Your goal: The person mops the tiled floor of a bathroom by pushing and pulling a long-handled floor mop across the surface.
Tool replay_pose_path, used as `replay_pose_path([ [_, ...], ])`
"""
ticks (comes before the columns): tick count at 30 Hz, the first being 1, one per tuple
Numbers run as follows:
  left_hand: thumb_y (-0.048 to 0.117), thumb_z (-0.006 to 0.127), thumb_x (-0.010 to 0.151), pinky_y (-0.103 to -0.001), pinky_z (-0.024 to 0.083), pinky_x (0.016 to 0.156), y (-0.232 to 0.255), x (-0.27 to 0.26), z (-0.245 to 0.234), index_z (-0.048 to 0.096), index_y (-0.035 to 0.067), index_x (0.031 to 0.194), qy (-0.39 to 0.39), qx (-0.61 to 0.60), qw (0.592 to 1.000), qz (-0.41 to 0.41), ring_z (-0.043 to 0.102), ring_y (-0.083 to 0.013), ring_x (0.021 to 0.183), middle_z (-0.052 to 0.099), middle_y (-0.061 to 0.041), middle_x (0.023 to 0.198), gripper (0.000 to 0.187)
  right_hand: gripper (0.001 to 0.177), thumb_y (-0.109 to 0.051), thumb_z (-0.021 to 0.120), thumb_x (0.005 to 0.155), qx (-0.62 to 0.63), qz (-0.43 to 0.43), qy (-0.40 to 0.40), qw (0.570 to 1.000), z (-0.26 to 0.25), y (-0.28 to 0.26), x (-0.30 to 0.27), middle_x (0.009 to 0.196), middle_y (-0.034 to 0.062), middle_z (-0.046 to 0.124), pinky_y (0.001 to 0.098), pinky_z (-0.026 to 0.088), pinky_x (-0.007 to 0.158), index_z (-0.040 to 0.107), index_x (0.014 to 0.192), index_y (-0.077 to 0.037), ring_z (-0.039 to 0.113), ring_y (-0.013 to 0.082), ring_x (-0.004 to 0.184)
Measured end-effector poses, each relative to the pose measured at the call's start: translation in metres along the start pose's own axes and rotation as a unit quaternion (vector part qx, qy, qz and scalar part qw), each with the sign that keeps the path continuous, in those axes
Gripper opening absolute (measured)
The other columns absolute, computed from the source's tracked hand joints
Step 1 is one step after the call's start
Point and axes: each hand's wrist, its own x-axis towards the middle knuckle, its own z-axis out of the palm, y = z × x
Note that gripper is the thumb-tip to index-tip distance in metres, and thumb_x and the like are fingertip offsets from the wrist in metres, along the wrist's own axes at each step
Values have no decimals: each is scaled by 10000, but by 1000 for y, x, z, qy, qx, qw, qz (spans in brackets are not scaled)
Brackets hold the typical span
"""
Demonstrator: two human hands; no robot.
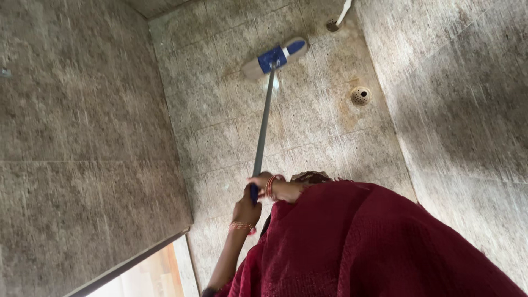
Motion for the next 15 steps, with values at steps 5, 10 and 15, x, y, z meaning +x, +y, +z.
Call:
replay_pose_path([
  [5, 213, 701, 817, -517, 612, 797, 18, -57, -55, 377, 171, 1505, 0, 0, 1000, 9, 742, -449, 901, 737, -285, 942, 761, 364, -340, 727, 909, -15, 23, -98, 995, 21, -2, -52, 1057, 142, 735, 397, 661, 822, 711, 1080, -19, 757, 246, 912],
  [10, 186, 684, 807, -533, 599, 792, 45, -27, -70, 412, 157, 1487, 7, 16, 999, 31, 722, -464, 906, 732, -284, 942, 733, 390, -325, 753, 926, 27, -41, -49, 998, 5, -36, -60, 1045, 135, 713, 422, 628, 775, 687, 1106, 15, 727, 255, 893],
  [15, 130, 622, 787, -532, 594, 771, 58, 69, -44, 360, 115, 1504, 19, 19, 994, 102, 724, -460, 867, 743, -258, 937, 763, 389, -289, 755, 893, 56, -84, 22, 995, -38, -80, 4, 998, 164, 732, 439, 605, 706, 701, 1103, 35, 710, 281, 856],
])
